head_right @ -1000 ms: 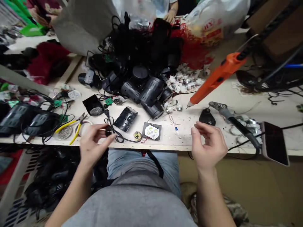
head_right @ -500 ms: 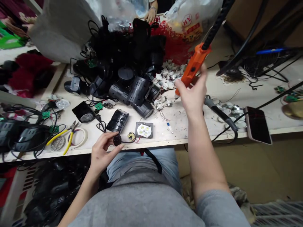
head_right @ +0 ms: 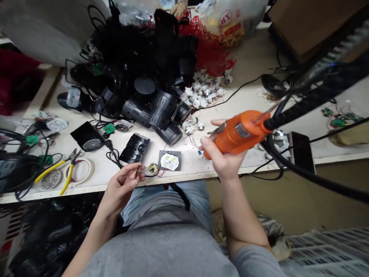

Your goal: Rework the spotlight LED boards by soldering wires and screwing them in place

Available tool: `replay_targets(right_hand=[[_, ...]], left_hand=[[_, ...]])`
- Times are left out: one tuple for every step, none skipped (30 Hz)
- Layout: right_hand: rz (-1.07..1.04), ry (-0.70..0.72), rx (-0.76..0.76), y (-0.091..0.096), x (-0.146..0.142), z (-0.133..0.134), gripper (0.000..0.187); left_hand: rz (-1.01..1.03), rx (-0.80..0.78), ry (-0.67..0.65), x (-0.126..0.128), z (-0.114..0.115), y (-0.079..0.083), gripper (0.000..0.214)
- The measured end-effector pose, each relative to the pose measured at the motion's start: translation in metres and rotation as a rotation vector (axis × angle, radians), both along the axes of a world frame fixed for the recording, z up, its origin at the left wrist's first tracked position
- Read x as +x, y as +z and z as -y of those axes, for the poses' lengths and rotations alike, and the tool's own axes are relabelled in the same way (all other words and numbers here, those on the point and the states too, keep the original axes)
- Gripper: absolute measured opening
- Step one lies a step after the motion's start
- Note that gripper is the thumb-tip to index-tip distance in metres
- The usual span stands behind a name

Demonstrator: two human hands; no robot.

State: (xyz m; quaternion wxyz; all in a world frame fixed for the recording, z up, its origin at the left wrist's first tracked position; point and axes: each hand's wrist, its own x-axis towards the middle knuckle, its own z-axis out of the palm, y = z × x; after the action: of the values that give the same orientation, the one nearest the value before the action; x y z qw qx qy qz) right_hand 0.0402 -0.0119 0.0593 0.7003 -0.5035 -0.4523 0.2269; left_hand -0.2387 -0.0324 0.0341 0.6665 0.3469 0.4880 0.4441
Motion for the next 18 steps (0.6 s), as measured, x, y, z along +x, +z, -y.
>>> replay_targets(right_hand=[[0.0, 0.002, -0.013, -0.004, 0.0, 0.004, 0.029], [0.001, 0.003, -0.024, -0.008, 0.0, 0.008, 0.026], [0.003, 0.0, -0.033, -0.01, 0.001, 0.012, 0.024], [0.008, -0.007, -0.038, -0.012, 0.001, 0.016, 0.022], [0.016, -0.016, -0.035, -0.013, 0.001, 0.018, 0.022], [0.021, -0.024, -0.027, -0.012, 0.002, 0.02, 0.022], [0.021, -0.029, -0.016, -0.011, 0.004, 0.022, 0.022], [0.016, -0.035, 0.003, -0.009, 0.005, 0.022, 0.022], [0.006, -0.041, 0.023, -0.007, 0.008, 0.023, 0.022], [-0.004, -0.047, 0.044, -0.005, 0.01, 0.024, 0.022], [-0.009, -0.055, 0.06, -0.003, 0.013, 0.025, 0.023], [-0.008, -0.068, 0.074, -0.001, 0.015, 0.026, 0.023], [0.0, -0.086, 0.084, 0.0, 0.018, 0.028, 0.023], [0.01, -0.107, 0.085, 0.001, 0.02, 0.031, 0.023], [0.022, -0.133, 0.08, 0.001, 0.021, 0.034, 0.024], [0.032, -0.161, 0.071, 0.001, 0.022, 0.037, 0.024], [0.043, -0.183, 0.058, 0.0, 0.022, 0.04, 0.024], [0.053, -0.195, 0.048, 0.0, 0.022, 0.042, 0.023]], left_hand=[[0.025, -0.014, -0.007, 0.003, -0.001, 0.001, 0.048], [0.048, -0.025, -0.011, 0.005, -0.002, 0.003, 0.048], [0.071, -0.037, -0.014, 0.007, -0.003, 0.004, 0.05], [0.093, -0.052, -0.015, 0.009, -0.004, 0.005, 0.052], [0.115, -0.069, -0.016, 0.01, -0.005, 0.006, 0.055], [0.138, -0.09, -0.017, 0.011, -0.005, 0.007, 0.057], [0.16, -0.113, -0.017, 0.012, -0.005, 0.007, 0.059], [0.181, -0.134, -0.014, 0.012, -0.006, 0.007, 0.059], [0.2, -0.155, -0.008, 0.012, -0.006, 0.007, 0.059], [0.217, -0.173, 0.0, 0.011, -0.006, 0.007, 0.058], [0.231, -0.189, 0.008, 0.011, -0.006, 0.006, 0.058], [0.243, -0.201, 0.016, 0.01, -0.006, 0.005, 0.057], [0.252, -0.21, 0.02, 0.01, -0.006, 0.004, 0.056], [0.258, -0.216, 0.022, 0.009, -0.006, 0.003, 0.056], [0.261, -0.219, 0.019, 0.009, -0.006, 0.002, 0.056], [0.263, -0.219, 0.014, 0.008, -0.006, 0.001, 0.056], [0.264, -0.217, 0.005, 0.008, -0.007, 0.001, 0.056], [0.266, -0.214, -0.005, 0.008, -0.007, 0.0, 0.056]])
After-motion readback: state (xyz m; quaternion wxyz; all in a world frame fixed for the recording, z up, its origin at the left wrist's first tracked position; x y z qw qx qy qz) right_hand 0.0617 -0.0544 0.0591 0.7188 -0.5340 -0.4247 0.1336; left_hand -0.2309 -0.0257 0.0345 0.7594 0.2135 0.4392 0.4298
